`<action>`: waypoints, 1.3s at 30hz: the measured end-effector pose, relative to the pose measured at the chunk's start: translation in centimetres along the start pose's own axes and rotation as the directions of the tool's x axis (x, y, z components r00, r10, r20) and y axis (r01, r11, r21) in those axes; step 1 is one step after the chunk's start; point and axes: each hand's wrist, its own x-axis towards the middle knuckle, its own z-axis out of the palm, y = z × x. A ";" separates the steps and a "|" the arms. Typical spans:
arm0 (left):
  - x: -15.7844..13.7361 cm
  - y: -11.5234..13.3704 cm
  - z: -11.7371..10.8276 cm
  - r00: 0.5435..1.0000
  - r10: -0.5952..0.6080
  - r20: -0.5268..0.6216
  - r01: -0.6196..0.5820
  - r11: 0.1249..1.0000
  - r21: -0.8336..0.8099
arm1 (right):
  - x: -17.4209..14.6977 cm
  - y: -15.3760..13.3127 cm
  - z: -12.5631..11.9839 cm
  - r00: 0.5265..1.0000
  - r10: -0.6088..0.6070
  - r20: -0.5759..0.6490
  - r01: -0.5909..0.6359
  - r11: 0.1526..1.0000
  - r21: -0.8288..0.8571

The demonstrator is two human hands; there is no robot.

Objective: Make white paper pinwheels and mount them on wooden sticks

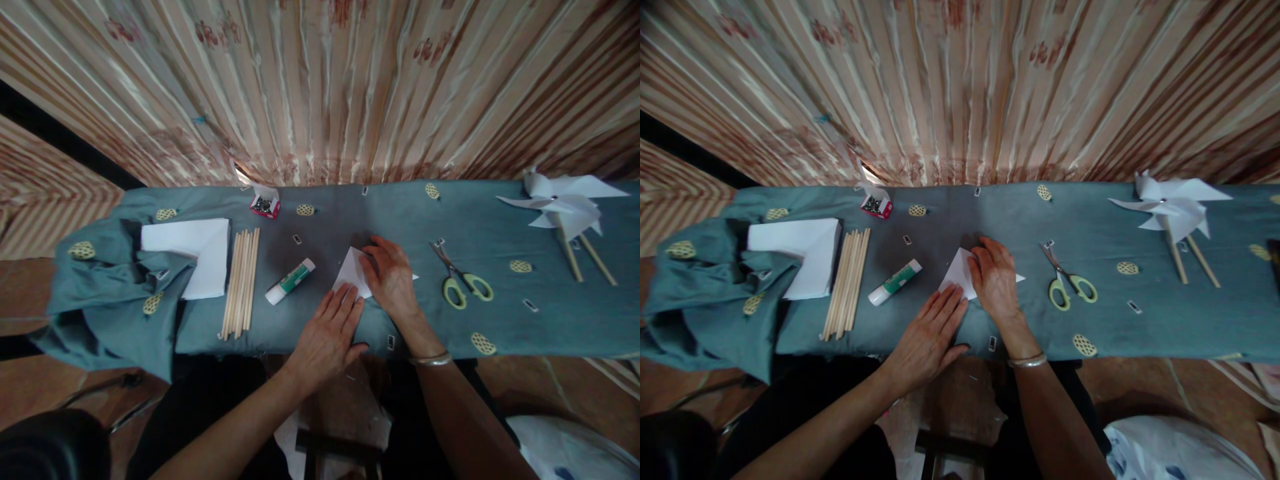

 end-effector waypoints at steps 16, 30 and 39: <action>0.1 0.1 0.3 1.000 0.000 -0.020 0.000 0.999 0.032 | -5.4 -1.0 -2.4 0.996 0.006 0.092 0.012 0.980 -0.197; 0.3 0.2 -0.2 1.000 0.008 -0.005 -0.007 0.995 0.100 | -4.7 2.8 -6.1 0.997 -0.045 -0.064 0.024 0.957 -0.289; -0.6 0.0 -0.5 0.999 -0.003 -0.040 0.009 0.990 0.141 | -6.8 -0.3 -4.6 0.952 -0.229 0.202 0.256 0.959 -0.121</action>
